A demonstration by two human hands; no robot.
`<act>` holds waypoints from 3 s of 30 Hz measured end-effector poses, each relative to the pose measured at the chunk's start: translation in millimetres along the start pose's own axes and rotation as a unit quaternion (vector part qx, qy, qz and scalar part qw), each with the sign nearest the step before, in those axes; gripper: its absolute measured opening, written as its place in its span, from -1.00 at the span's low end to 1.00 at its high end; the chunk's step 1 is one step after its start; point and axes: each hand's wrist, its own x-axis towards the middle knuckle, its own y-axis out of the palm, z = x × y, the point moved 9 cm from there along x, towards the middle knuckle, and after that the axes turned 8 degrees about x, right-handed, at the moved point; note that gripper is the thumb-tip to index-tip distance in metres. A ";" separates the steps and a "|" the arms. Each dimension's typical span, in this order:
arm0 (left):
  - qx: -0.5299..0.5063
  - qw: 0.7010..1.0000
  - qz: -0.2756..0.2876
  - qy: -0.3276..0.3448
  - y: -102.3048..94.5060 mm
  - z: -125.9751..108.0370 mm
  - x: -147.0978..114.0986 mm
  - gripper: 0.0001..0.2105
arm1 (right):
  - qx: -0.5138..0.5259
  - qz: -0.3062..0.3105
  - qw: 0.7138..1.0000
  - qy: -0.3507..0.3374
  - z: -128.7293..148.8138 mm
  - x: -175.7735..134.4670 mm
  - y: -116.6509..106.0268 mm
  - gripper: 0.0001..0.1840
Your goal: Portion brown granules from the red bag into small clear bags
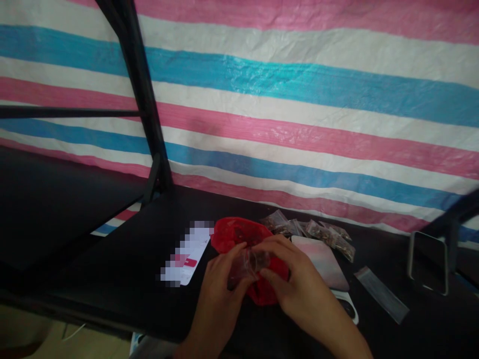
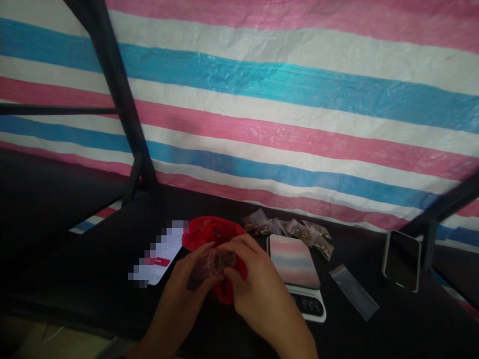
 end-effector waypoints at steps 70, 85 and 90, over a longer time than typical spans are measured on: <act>-0.146 0.973 -0.124 -0.130 -10.6 -4.0 -10.7 -0.51 | -0.213 0.018 0.955 0.204 -72.2 -0.1 -15.7 -0.39; -0.353 0.919 -0.097 -0.148 11.5 -3.6 4.4 -0.48 | -0.150 -0.017 0.981 0.120 -83.4 17.0 7.6 -0.42; -0.340 0.921 -0.100 -0.158 7.4 -2.0 7.2 -0.48 | -0.054 -0.044 0.990 0.126 -94.9 20.8 12.2 -0.49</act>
